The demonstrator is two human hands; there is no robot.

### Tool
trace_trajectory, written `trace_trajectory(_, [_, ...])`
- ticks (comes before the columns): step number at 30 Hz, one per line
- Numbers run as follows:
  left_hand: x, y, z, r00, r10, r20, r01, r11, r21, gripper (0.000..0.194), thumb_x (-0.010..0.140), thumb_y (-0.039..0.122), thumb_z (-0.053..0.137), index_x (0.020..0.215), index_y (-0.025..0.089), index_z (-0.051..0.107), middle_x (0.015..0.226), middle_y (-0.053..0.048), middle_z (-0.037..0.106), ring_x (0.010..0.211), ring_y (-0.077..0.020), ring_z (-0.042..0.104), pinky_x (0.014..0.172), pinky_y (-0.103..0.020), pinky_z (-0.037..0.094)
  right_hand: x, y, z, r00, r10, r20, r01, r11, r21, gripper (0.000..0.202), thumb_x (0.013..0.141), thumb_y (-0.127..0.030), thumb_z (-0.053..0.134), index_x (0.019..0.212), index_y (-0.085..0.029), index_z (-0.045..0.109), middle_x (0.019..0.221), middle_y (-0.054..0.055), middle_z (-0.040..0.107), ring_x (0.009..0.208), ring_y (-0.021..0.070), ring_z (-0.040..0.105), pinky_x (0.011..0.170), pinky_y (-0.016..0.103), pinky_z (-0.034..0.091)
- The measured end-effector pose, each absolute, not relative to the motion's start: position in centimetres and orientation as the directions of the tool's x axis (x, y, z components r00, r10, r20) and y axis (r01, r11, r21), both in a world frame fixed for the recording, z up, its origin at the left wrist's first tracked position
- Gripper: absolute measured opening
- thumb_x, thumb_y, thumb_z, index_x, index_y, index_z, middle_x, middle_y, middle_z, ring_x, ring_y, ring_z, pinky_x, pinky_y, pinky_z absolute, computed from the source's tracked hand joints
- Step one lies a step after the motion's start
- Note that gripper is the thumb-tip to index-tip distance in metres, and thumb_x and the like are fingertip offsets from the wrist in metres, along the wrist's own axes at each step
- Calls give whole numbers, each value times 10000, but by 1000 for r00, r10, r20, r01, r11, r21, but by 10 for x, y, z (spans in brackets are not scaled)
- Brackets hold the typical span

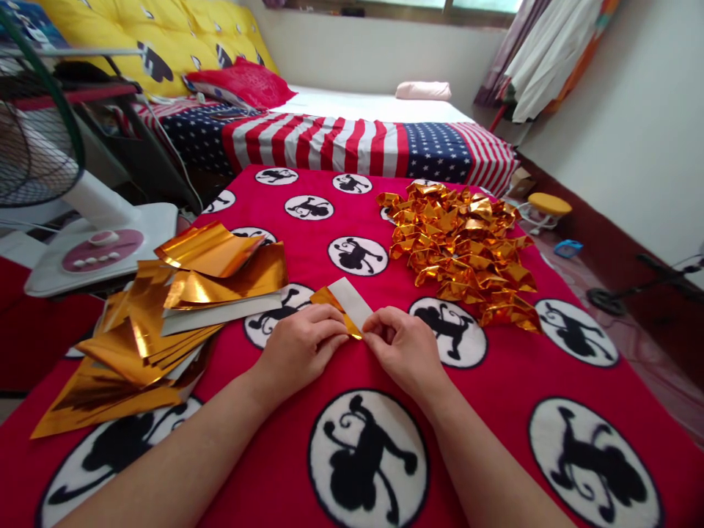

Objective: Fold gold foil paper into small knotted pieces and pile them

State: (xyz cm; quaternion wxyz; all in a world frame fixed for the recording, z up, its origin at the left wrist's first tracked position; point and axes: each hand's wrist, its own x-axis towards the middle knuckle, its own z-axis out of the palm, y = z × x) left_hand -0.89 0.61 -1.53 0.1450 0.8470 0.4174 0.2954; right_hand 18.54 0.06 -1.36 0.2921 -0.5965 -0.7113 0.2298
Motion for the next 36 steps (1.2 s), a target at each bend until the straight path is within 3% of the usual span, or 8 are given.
trace_trajectory(10, [-1,13,-16,412,852,324,684,-524,507,137,884,201,562,794,199,665,949,-29,650,895,-174,600,796,-307,472,187,1,-13,-155,975,162,721,224,-656,147,758,-155,619,772,-265,716,764,-45,662,648,99,566,599,227,363])
trace_trajectory(28, [5,15,-15,348,867,357,719,-491,492,112,825,187,584,752,200,668,869,-27,634,796,-159,597,717,-280,471,184,0,-8,-162,974,156,773,223,-594,96,763,-186,608,703,-228,670,732,-18,636,630,117,543,575,233,350])
trace_trajectory(36, [6,17,-14,280,900,335,668,-433,605,133,776,167,626,652,192,668,836,-23,648,763,-147,604,709,-282,484,181,-1,-7,-163,972,170,795,231,-560,114,777,-174,603,690,-223,660,744,-13,633,644,116,545,588,235,337])
